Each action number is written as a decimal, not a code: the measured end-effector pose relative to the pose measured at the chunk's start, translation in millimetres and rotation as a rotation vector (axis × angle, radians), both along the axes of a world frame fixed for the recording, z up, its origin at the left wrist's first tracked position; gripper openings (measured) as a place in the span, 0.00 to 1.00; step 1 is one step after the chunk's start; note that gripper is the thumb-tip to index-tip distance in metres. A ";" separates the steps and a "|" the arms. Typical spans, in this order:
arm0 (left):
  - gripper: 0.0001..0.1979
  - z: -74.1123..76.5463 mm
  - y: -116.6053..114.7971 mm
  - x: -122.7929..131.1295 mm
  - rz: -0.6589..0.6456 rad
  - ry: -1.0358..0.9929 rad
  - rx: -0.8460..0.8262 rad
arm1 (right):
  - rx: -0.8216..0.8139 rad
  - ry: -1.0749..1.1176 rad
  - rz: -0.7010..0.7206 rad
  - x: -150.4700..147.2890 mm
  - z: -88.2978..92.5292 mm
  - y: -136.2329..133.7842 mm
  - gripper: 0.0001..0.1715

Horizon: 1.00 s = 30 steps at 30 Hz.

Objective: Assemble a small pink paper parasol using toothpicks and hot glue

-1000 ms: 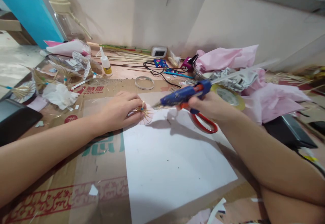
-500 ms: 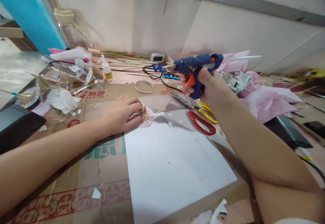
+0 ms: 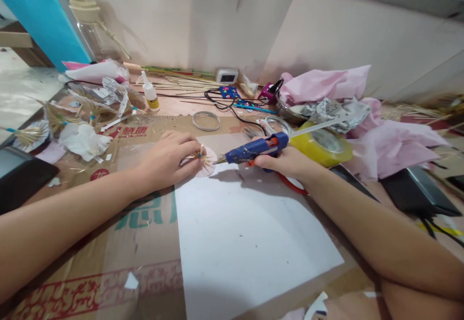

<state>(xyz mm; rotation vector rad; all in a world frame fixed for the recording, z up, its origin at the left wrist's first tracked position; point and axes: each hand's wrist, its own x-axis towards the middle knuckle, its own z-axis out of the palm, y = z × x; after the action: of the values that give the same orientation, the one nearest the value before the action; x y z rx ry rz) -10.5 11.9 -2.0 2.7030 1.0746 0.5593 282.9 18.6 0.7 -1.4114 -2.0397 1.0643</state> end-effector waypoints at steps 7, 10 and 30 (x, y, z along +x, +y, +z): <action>0.15 -0.4 -0.7 0.1 0.004 -0.001 -0.001 | -0.044 -0.169 0.055 -16.8 8.0 -12.7 0.18; 0.15 0.4 -1.2 0.3 0.004 -0.009 -0.002 | -0.040 -0.200 0.058 -22.8 10.7 -14.8 0.18; 0.14 0.7 -1.5 0.9 -0.019 -0.019 0.015 | 0.041 -0.242 0.090 -27.2 9.4 -15.8 0.19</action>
<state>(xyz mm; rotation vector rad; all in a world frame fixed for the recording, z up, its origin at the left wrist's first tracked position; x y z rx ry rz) -9.6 10.4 -1.3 2.7118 1.0426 0.5910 255.7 2.8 10.1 -1.5030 -2.3008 0.9180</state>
